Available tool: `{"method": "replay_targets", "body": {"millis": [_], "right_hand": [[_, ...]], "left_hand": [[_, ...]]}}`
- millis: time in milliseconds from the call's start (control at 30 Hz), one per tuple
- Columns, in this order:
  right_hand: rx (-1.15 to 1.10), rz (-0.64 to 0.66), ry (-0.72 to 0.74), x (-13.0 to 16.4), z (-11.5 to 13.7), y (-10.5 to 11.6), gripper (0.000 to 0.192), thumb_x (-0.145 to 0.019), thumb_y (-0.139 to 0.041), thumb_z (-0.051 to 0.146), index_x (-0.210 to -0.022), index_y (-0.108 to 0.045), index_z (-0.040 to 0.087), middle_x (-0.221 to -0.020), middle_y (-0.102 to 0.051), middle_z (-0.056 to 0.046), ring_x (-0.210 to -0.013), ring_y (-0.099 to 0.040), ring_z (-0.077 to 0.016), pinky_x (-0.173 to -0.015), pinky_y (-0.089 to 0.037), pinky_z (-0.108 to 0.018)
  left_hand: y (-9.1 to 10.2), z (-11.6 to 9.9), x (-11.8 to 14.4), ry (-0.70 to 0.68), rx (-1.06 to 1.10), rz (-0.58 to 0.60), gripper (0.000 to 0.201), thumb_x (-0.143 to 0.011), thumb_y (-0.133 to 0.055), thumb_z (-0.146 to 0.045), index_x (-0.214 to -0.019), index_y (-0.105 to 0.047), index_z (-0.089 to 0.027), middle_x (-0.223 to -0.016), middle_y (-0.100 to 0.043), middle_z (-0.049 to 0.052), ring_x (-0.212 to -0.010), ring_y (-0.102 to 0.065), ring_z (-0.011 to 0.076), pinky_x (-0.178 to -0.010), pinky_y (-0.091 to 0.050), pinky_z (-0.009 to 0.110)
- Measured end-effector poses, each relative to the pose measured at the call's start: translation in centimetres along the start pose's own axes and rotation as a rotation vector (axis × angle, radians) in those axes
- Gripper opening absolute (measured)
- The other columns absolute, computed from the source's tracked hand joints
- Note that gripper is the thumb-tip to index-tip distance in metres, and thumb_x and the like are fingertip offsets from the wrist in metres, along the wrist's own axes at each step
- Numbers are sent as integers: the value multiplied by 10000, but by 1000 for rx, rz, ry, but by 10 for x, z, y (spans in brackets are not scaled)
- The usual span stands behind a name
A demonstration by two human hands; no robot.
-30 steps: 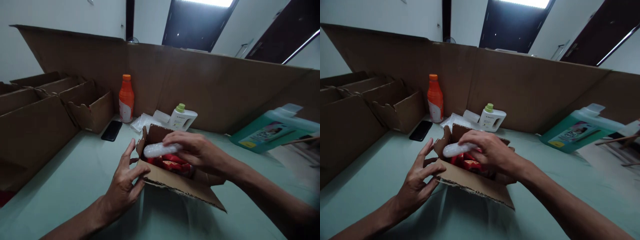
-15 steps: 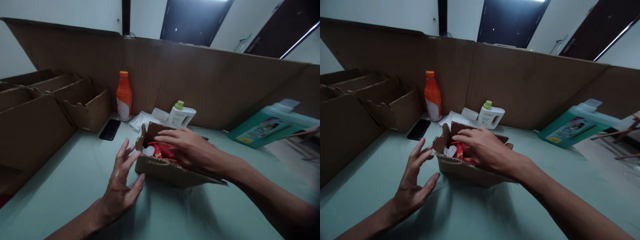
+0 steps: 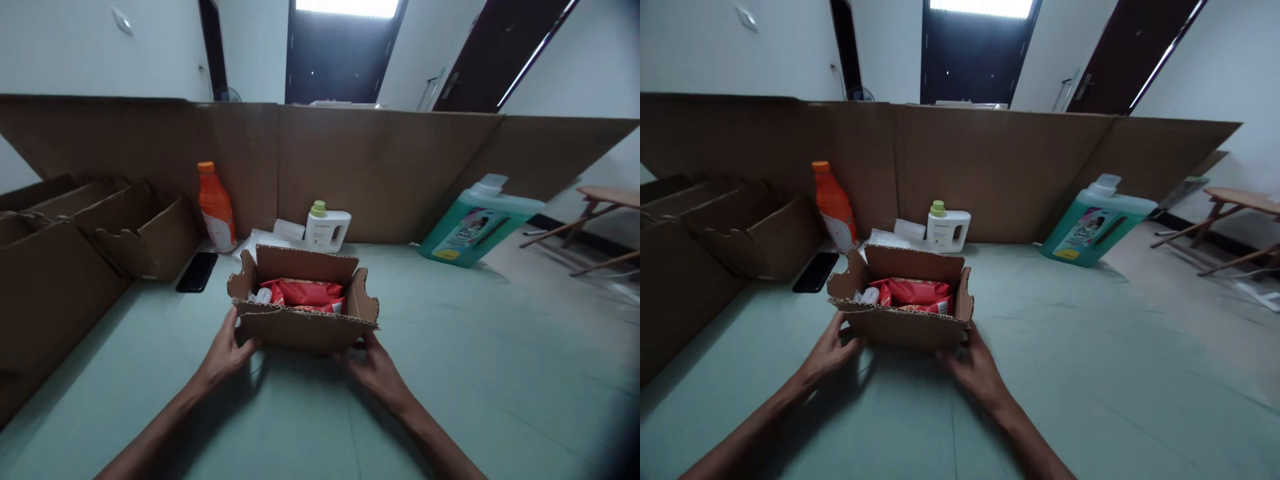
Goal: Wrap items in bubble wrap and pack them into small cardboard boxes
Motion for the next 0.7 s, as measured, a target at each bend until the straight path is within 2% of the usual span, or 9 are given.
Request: {"method": "replay_targets", "body": {"millis": [67, 133, 267, 333, 433, 567, 633, 700], "right_hand": [[-40, -8, -36, -8, 1, -5, 507, -728, -666, 498, -1116, -632, 173, -1054, -744, -123, -906, -699, -291, -787, -584, -410], [-22, -32, -78, -5, -7, 4, 489, -721, -659, 512, -1059, -652, 158, -1018, -753, -131, -913, -696, -313, -798, -579, -428], [63, -20, -143, 19, -33, 38, 495, -722, -664, 516, -1054, -687, 150, -1091, -752, -159, -1019, -683, -372, -871, -567, -486], [100, 26, -125, 25, -35, 45, 462, -734, -659, 487, -1057, -704, 159, -1130, -746, -157, -1076, -668, -390, -927, -549, -512], [100, 144, 2, 14, -20, 32, 391, -746, -657, 436, -1041, -723, 188, -1122, -754, -128, -1117, -656, -390, -1008, -512, -530], [18, 211, 160, -11, 5, 5, 436, -770, -655, 418, -1154, -698, 218, -1233, -720, -101, -1201, -626, -367, -1073, -477, -520], [23, 220, 179, -11, 3, 3, 466, -780, -653, 421, -1203, -682, 228, -1249, -712, -101, -1226, -612, -366, -1089, -461, -527], [57, 192, 151, -2, -10, 11, 494, -783, -659, 454, -1222, -677, 227, -1209, -727, -111, -1221, -612, -382, -1086, -453, -560]], "left_hand": [[-19, -9, -10, -5, 67, 22, 699, -744, -675, -369, -1365, -453, -138, -1296, -616, 144, -1223, -583, 308, -1049, -475, 449], [-35, -16, -6, -22, 63, 13, 696, -734, -661, -341, -1362, -452, -123, -1271, -621, 141, -1209, -584, 303, -1055, -465, 441], [-56, -22, 41, -85, -63, 52, 663, -730, -659, -288, -1355, -497, -138, -1269, -613, 154, -1234, -551, 329, -1100, -417, 484], [-57, -21, 72, -74, -126, 66, 614, -738, -653, -276, -1328, -535, -154, -1209, -637, 147, -1195, -569, 333, -1087, -431, 496], [-44, -16, 103, 7, -188, -13, 558, -779, -630, -318, -1308, -554, -157, -1119, -658, 132, -1118, -604, 329, -1028, -478, 495], [-24, -13, 110, 96, -248, -124, 535, -780, -643, -387, -1264, -568, -171, -1038, -663, 104, -1062, -621, 322, -964, -521, 481], [-23, -14, 107, 99, -256, -135, 503, -789, -638, -394, -1238, -579, -176, -1010, -664, 96, -1053, -622, 320, -959, -525, 482], [-30, -16, 106, 71, -231, -117, 470, -799, -633, -385, -1221, -592, -181, -1010, -664, 101, -1064, -619, 326, -977, -515, 494]]}}
Point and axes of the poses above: each hand's wrist, its own x-axis away from the middle knuckle, its own y-axis out of the back of the hand, z = x × y, the point moved 2 cm from there along -x, towards the middle knuckle
